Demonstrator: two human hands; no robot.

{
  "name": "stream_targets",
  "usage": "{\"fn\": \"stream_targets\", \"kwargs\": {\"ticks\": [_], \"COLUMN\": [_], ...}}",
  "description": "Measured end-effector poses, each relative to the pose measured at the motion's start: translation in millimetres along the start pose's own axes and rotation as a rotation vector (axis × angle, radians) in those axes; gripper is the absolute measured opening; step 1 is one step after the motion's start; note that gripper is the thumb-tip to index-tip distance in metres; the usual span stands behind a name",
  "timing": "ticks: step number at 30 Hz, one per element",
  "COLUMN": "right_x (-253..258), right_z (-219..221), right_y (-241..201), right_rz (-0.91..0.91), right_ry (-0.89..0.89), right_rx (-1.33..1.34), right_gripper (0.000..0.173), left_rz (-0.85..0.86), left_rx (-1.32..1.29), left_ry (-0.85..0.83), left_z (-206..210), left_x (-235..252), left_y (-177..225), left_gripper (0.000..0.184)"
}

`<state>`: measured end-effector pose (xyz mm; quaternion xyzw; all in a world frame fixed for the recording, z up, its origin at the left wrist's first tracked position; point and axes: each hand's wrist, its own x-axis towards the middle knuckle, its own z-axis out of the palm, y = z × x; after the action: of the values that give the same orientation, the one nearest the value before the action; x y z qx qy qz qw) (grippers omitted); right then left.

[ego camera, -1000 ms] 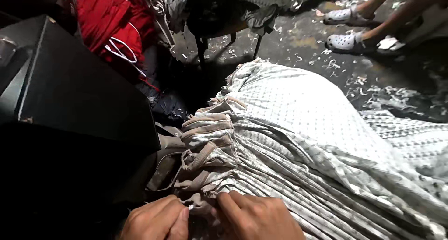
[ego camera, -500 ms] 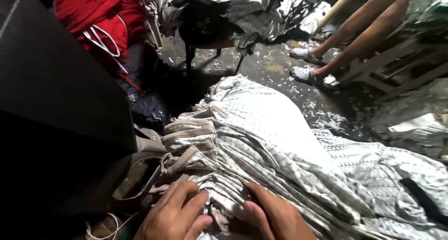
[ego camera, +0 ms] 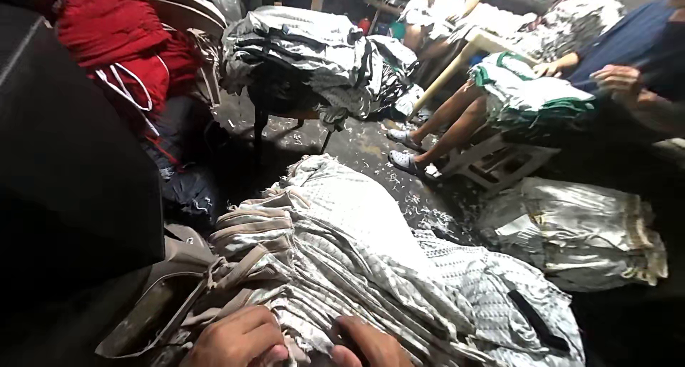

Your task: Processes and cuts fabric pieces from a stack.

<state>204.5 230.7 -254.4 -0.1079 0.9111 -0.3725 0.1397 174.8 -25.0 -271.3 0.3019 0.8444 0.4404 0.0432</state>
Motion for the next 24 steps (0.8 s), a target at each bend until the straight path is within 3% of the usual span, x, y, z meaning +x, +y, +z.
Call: {"fn": "stream_targets", "kwargs": {"ticks": [2,6,9,15,24], "right_x": [2,6,5,3,27], "right_z": [4,15,20,10,7], "right_y": [0,5,7,7,-23], "right_rz": [-0.035,-0.095,-0.095,-0.134,-0.315], "right_ry": [-0.019,-0.017,-0.014,-0.084,-0.217], "right_rx": [-0.002,0.016,0.017,0.042,-0.126], "right_gripper": [0.034,0.036,0.038,0.037,0.033], "left_rz": [-0.038,0.048,0.204,0.027,-0.117], "left_rx": [-0.008,0.176,0.281,-0.061,0.011], "left_ry": [0.006,-0.193,-0.08,-0.017,0.008], "left_z": [-6,7,35,1,-19], "left_x": [-6,-5,-4,-12,-28], "left_y": [2,-4,-24,-9,16], "left_gripper": [0.024,0.025,0.015,0.02,0.015]}}
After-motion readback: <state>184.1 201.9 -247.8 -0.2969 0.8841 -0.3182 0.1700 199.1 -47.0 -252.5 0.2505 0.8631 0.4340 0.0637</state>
